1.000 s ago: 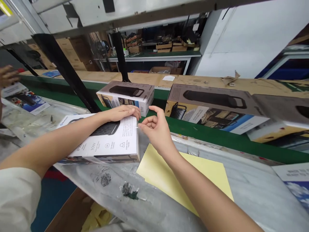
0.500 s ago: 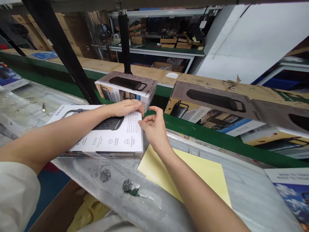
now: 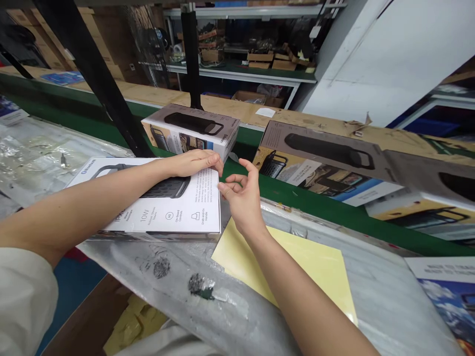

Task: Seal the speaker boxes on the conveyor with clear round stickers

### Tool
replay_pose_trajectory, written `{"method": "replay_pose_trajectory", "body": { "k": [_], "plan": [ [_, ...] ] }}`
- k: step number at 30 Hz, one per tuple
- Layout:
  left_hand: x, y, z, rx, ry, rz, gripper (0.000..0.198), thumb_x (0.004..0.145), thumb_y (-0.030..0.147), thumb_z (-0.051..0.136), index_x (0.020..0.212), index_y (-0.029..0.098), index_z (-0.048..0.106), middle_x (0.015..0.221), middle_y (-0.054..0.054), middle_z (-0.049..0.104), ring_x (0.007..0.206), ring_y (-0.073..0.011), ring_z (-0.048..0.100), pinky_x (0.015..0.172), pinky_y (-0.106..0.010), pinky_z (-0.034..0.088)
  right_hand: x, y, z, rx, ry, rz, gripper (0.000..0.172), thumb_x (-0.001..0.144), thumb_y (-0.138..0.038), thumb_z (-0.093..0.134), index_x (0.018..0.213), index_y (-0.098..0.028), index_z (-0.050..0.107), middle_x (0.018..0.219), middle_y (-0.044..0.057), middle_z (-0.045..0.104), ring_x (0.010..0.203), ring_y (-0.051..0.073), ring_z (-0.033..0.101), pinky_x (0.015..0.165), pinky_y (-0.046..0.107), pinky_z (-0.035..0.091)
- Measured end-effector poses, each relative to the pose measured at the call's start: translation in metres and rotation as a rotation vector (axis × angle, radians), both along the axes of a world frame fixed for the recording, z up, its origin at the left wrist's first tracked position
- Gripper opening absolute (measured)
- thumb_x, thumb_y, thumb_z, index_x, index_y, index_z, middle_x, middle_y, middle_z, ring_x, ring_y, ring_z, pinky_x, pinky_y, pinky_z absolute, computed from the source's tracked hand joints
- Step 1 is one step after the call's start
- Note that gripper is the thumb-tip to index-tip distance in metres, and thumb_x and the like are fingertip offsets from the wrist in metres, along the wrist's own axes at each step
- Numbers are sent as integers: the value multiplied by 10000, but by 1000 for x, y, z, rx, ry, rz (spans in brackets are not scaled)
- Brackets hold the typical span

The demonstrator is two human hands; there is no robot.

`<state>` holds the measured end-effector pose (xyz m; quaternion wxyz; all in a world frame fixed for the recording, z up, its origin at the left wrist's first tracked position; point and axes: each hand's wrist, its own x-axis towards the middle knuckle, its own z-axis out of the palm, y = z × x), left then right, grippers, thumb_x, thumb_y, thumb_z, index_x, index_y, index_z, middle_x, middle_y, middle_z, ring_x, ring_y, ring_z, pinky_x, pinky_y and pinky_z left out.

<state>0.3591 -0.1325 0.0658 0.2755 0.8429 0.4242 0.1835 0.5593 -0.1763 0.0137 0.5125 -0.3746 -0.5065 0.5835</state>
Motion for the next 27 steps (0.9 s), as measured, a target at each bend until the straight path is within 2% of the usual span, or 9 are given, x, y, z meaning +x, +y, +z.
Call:
{"method": "replay_pose_trajectory", "body": {
  "k": [5, 11, 15, 17, 20, 22, 24, 26, 27],
  "plan": [
    [-1, -1, 0, 21, -8, -8, 677, 1071, 578, 263, 953, 160, 783, 1085, -82, 728, 1055, -209, 657, 1016, -302, 430, -5, -4, -8, -44, 98, -26, 743, 620, -221, 870, 1241, -345, 480, 847, -77, 591, 688, 131, 613, 602, 276, 548],
    [-2, 4, -5, 73, 4, -44, 634, 1068, 567, 294, 947, 181, 781, 1064, -89, 738, 1074, -222, 658, 1027, -326, 437, -21, -20, -17, -424, 334, -83, 850, 569, -351, 933, 1252, -302, 427, 899, -52, 656, 852, 192, 692, 690, 330, 593],
    [-1, -3, -2, 259, -28, -167, 502, 1030, 548, 445, 934, 187, 780, 1041, -127, 748, 1059, -253, 659, 1030, -392, 443, -21, -33, -22, -451, 351, -154, 924, 542, -327, 942, 1301, -324, 416, 966, -45, 634, 895, 194, 702, 759, 359, 609],
    [1, -9, 2, 339, -77, -235, 387, 989, 506, 553, 936, 207, 793, 1073, -139, 756, 1093, -275, 658, 1056, -424, 429, -11, -41, -22, -427, 324, -197, 979, 486, -268, 953, 1313, -339, 433, 1006, -43, 622, 870, 165, 692, 796, 349, 600],
    [10, -22, 5, 295, -43, -388, 258, 961, 425, 625, 911, 252, 809, 1024, -116, 775, 1042, -265, 689, 1057, -415, 432, 16, -49, -11, -292, 249, -317, 940, 470, -246, 952, 1279, -353, 485, 1058, -28, 636, 841, 134, 661, 783, 328, 573],
    [22, -34, 3, 252, 51, -450, 256, 966, 404, 629, 855, 263, 812, 934, -108, 780, 954, -261, 711, 1051, -427, 437, 37, -47, 3, -180, 199, -416, 824, 469, -245, 943, 1187, -351, 554, 1008, -28, 652, 818, 139, 634, 721, 318, 539],
    [37, -53, 1, 250, 128, -451, 246, 956, 397, 657, 800, 293, 816, 854, -93, 781, 912, -272, 723, 1097, -465, 412, 53, -37, 18, -86, 162, -476, 695, 434, -207, 938, 1047, -348, 642, 889, -32, 644, 773, 157, 603, 675, 332, 500],
    [52, -81, 3, 270, 160, -506, 167, 923, 348, 704, 818, 381, 829, 835, -50, 792, 971, -277, 732, 1161, -467, 374, 59, -21, 32, 32, 113, -481, 551, 452, -214, 950, 930, -360, 717, 832, -15, 629, 754, 183, 594, 690, 401, 490],
    [57, -98, 5, 295, 154, -581, 184, 912, 311, 708, 876, 445, 829, 913, -17, 807, 1075, -264, 721, 1174, -438, 374, 57, -13, 38, 97, 69, -469, 481, 485, -253, 958, 900, -372, 746, 841, -1, 635, 749, 196, 596, 716, 447, 492]
  ]
}}
